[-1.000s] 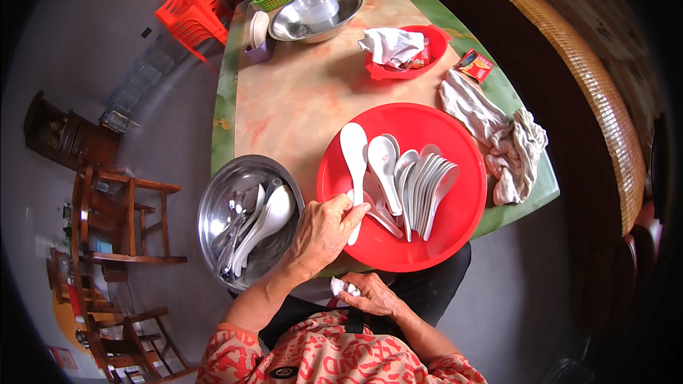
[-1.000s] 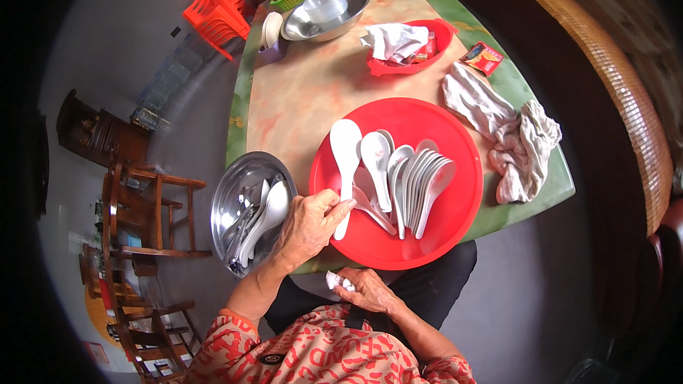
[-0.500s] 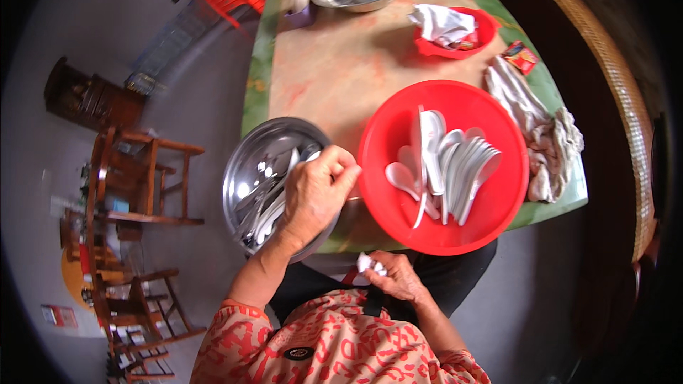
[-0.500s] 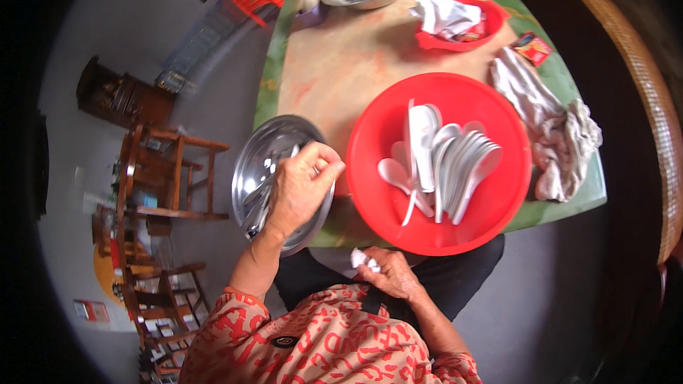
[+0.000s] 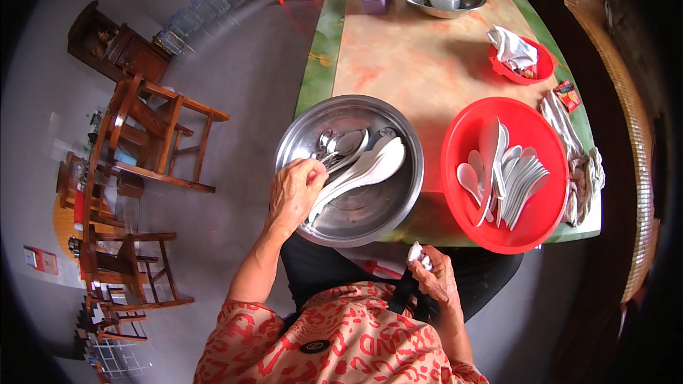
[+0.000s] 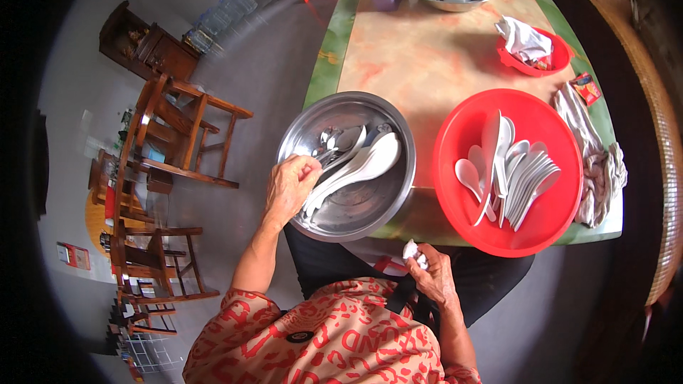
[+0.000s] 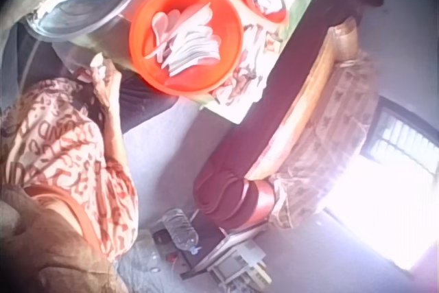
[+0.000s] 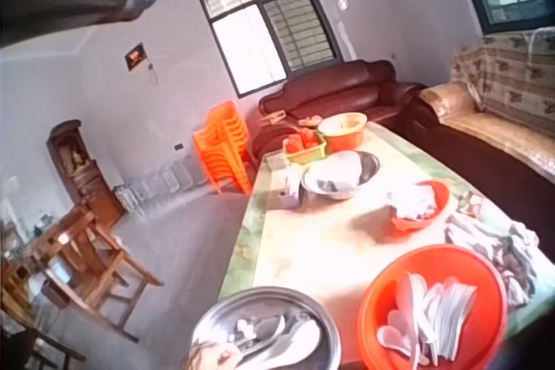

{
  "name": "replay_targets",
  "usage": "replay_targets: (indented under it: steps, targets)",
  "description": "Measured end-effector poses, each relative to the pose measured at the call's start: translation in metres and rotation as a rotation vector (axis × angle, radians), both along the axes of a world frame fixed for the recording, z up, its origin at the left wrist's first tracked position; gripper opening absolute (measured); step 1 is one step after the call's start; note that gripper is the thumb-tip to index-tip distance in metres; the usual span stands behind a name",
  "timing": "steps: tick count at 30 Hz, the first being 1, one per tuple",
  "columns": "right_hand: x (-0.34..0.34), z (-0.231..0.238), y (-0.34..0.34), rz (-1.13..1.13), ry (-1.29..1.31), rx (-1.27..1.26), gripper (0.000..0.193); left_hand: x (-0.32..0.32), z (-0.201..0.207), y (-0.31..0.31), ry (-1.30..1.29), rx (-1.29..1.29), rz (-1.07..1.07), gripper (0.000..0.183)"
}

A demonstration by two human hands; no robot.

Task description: The person dries metal spoons and plastic spoons one by one using a white cloth. They pick each item from a metal bowl, wipe it thoroughly, and place it into a red plastic bowl. The process is repeated for multiple items throughout the clip.

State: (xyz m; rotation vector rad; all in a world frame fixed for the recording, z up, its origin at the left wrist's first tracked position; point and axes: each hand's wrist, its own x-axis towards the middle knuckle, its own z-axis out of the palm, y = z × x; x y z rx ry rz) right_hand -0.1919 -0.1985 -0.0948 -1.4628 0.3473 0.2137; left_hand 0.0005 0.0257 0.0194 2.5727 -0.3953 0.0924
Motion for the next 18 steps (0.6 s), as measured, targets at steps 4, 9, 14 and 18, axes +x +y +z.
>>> replay_targets:
  steps: [4,9,14,18]
  targets:
    - [0.004,0.018,0.01,-0.003,0.089,0.011,0.02,0.02,-0.004,0.006,-0.104,0.191,-0.041,0.009]
    - [0.009,0.013,0.025,0.051,0.087,-0.072,0.022,0.031,-0.019,0.011,-0.157,0.295,-0.217,0.01]
    - [0.013,0.016,0.032,0.095,0.092,-0.136,0.025,0.044,-0.032,0.002,-0.229,0.389,-0.316,0.014]
    - [0.017,0.018,0.034,0.104,0.113,-0.154,0.025,0.046,-0.037,-0.002,-0.207,0.372,-0.383,0.015]
